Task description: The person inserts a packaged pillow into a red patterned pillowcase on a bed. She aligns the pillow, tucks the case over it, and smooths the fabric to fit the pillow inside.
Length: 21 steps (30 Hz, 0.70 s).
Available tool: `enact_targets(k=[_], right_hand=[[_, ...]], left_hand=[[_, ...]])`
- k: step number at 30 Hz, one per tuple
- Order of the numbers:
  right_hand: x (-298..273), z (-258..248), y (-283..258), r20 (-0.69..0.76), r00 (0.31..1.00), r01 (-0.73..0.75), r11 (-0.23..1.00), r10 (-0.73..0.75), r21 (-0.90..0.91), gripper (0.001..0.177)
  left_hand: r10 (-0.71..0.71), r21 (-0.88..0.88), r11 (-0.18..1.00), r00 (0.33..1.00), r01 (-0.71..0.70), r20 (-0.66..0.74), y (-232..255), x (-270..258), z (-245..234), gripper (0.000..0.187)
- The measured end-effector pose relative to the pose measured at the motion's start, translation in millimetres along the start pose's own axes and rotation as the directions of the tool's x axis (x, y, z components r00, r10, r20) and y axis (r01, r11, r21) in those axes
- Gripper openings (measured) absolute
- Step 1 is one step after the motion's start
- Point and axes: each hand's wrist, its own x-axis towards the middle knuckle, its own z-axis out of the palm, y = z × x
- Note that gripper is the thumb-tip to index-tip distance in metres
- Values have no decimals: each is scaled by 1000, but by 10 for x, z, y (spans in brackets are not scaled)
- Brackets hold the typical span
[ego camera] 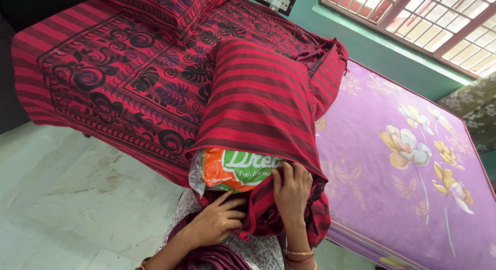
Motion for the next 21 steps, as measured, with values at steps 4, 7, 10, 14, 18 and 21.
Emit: enact_targets(k=[4,7,10,14,18,21], right_hand=[[-234,-73,185,43,988,-142,987,146,-80,36],[-356,-114,321,113,945,-289,947,306,-141,45],[-419,-117,425,154,878,-442,892,452,-100,53],[-413,-138,519,264,716,-619,763,646,-188,58],[-458,-185,623,211,737,-624,767,642,-153,47],[-527,-134,670,163,744,-622,761,648,-185,45]], left_hand=[[-132,-100,984,983,145,128,-50,-71,226,23],[-128,-56,989,981,137,145,-55,-60,256,19],[-184,-174,963,973,207,138,-50,8,115,32],[-162,-189,972,983,143,-89,-15,156,-131,24],[-46,-24,999,936,40,-349,118,414,-250,15],[38,68,998,929,-14,-369,191,717,-180,17]])
